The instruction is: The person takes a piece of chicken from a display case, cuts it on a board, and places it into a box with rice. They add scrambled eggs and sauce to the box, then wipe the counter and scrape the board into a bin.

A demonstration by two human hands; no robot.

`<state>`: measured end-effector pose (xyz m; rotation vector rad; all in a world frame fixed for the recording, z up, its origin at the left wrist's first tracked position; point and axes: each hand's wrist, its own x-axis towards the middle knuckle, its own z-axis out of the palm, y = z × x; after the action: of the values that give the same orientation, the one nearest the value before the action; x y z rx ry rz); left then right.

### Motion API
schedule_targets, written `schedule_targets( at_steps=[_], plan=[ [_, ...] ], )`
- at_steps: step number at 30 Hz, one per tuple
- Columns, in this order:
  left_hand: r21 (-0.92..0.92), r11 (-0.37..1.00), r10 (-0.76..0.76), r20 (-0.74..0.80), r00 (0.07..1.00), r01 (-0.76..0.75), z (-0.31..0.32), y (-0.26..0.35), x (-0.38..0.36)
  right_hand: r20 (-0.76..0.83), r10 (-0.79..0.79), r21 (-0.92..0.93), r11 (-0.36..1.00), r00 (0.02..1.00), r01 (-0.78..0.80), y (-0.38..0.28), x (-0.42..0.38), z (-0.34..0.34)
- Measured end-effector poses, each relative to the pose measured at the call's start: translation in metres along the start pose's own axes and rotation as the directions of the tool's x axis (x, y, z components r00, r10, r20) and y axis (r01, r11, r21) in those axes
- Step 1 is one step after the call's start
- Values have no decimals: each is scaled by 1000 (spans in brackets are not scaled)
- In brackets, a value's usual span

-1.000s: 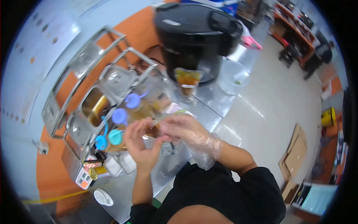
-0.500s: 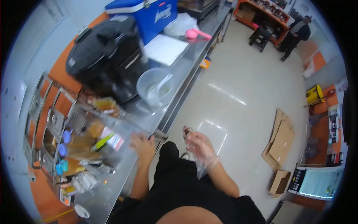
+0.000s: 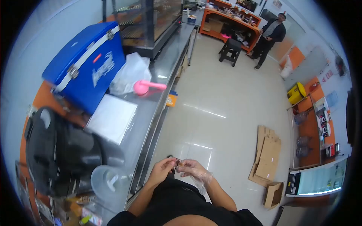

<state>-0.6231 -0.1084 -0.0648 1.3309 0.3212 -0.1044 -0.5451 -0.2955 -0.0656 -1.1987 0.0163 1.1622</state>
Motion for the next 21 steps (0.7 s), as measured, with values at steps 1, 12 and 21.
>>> schedule_targets(
  at_steps=[1,12,21],
  plan=[
    [-55,994,-79,173,982,89,5,14,30,27,-10,-34,999,1000,11,-19,7,-14],
    [-44,849,-454,450,769,527,64,48,329,-149,-211,361,898,966,252,-154,112,-192],
    [-233,638,-581,479,658,734,114,100,569,62,-56,272,962,997,37,-365,244,-364]
  ],
)
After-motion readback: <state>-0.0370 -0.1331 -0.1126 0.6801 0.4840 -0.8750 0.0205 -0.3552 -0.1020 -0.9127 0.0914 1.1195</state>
